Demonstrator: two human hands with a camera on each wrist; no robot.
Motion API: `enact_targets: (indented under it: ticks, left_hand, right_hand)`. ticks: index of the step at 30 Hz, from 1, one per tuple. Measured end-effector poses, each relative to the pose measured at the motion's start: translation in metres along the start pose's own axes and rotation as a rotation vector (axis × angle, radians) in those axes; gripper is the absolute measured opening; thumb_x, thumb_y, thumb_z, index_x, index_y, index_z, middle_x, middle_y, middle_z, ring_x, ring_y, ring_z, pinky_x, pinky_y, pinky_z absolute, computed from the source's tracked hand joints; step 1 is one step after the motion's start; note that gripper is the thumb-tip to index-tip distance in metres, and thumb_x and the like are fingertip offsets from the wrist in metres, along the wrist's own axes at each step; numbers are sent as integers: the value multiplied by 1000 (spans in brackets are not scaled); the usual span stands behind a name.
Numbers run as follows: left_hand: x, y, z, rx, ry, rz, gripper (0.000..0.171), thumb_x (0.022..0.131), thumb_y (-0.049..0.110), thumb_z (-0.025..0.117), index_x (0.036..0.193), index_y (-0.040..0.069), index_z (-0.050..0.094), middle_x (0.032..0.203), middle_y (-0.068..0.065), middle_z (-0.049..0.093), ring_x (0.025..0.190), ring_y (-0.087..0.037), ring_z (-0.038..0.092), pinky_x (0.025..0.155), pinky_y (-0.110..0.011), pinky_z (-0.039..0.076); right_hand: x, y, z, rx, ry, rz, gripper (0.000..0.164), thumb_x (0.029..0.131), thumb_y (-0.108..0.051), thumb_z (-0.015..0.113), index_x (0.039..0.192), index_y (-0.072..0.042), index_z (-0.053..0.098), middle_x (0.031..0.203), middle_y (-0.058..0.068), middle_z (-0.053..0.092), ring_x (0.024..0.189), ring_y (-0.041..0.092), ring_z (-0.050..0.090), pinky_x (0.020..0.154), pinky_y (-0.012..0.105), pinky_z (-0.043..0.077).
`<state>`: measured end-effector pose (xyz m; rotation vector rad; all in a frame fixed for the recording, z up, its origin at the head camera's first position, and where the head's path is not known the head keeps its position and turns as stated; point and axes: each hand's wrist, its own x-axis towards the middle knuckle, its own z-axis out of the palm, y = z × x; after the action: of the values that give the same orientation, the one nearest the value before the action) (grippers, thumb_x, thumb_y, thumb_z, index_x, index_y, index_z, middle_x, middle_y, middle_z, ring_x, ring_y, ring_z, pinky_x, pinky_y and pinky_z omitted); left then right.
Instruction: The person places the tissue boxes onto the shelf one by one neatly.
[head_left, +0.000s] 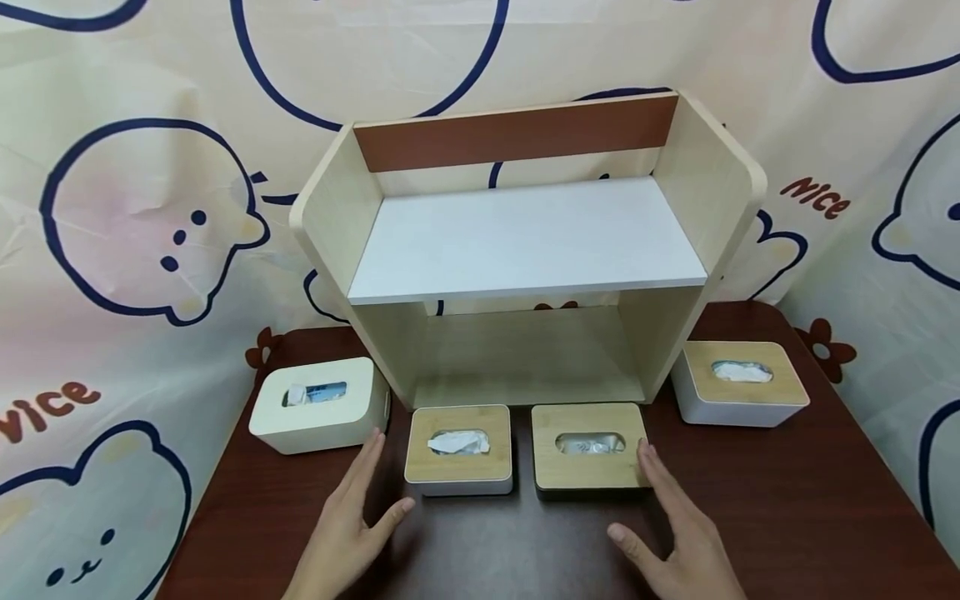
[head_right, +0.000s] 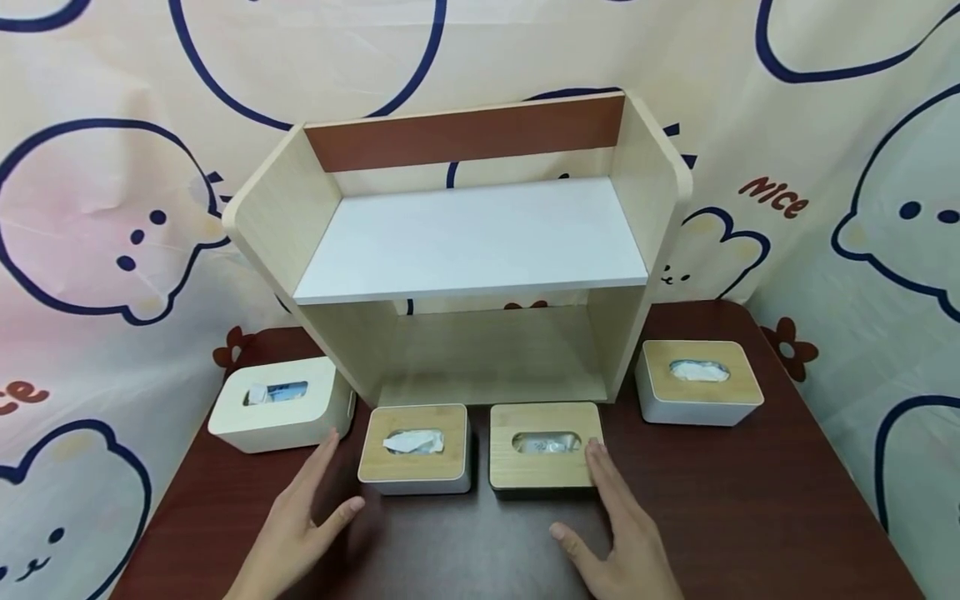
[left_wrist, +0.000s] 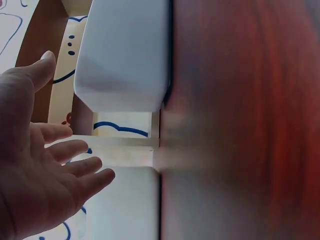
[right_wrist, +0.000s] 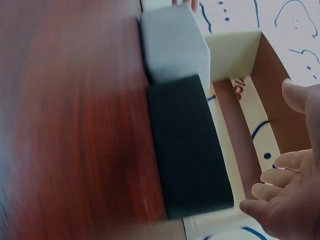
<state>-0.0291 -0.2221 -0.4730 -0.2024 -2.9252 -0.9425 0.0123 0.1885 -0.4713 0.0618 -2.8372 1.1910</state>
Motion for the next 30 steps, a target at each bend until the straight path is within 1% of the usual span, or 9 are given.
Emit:
enact_targets:
  ticks: [1, 3, 5, 7, 10, 13, 19, 26, 30]
  left_hand:
    - [0, 0, 1, -11, -8, -6, 96, 98, 41, 80, 173, 19, 24, 177, -14, 30, 156, -41, 43, 114, -64, 50]
    - [-1, 1, 3, -24, -22, -19, 95, 98, 43, 79, 173, 20, 25, 177, -14, 32, 156, -40, 43, 115, -65, 49]
    - [-1, 1, 5, -36, -22, -28, 94, 99, 44, 78, 173, 21, 26, 176, -14, 34, 156, -40, 43, 116, -66, 48]
    - [-2, 2, 6, -39, -9, -30, 93, 98, 44, 79, 172, 20, 27, 175, -14, 36, 155, -40, 45, 116, -66, 48]
    - [-4, 2, 8, -43, 26, -21, 91, 97, 41, 81, 170, 20, 33, 172, -12, 41, 153, -37, 48, 115, -65, 50]
    - [-6, 3, 10, -54, 59, -9, 88, 95, 37, 84, 168, 21, 38, 170, -8, 46, 151, -32, 51, 114, -62, 51]
    - [-8, 5, 15, -93, 93, -15, 81, 93, 33, 86, 164, 20, 48, 164, -2, 54, 148, -26, 55, 110, -60, 55]
    - [-8, 5, 19, -228, 55, -66, 79, 94, 29, 86, 162, 21, 49, 163, -8, 55, 141, -31, 62, 106, -45, 61]
    - [-7, 6, 20, -272, 43, -83, 79, 93, 27, 86, 162, 20, 48, 163, -10, 54, 139, -34, 63, 107, -46, 60]
  right_hand:
    - [-1, -3, 3, 13, 22, -11, 98, 94, -47, 82, 172, -34, 25, 176, 2, 34, 152, -18, 19, 108, -9, 11]
    - [-3, -7, 9, 51, 60, -47, 95, 93, -40, 86, 170, -33, 32, 172, 2, 43, 146, -24, 22, 109, -9, 15]
    - [-4, -10, 15, 99, 93, -87, 93, 90, -31, 89, 168, -31, 38, 167, 3, 50, 143, -25, 29, 110, -7, 21]
    - [-6, -12, 21, 175, 110, -130, 91, 88, -21, 91, 166, -27, 43, 164, 6, 54, 143, -20, 37, 112, -3, 29]
    - [-6, -16, 29, 323, 101, -173, 88, 87, -9, 90, 163, -20, 48, 162, 12, 55, 144, -13, 45, 111, 3, 41]
    - [-7, -20, 37, 466, 79, -202, 84, 87, 0, 88, 161, -14, 51, 160, 19, 56, 144, -7, 50, 111, 11, 48]
    - [-7, -29, 58, 631, 45, -190, 73, 89, 5, 83, 155, -10, 57, 154, 21, 61, 143, 0, 57, 110, 21, 54]
    - [-6, -41, 84, 718, 30, -129, 64, 91, 6, 81, 151, -8, 62, 151, 21, 64, 140, 2, 60, 109, 27, 56]
    - [-3, -46, 95, 768, 25, -104, 63, 92, 6, 79, 151, -2, 60, 152, 26, 61, 139, 1, 59, 110, 28, 56]
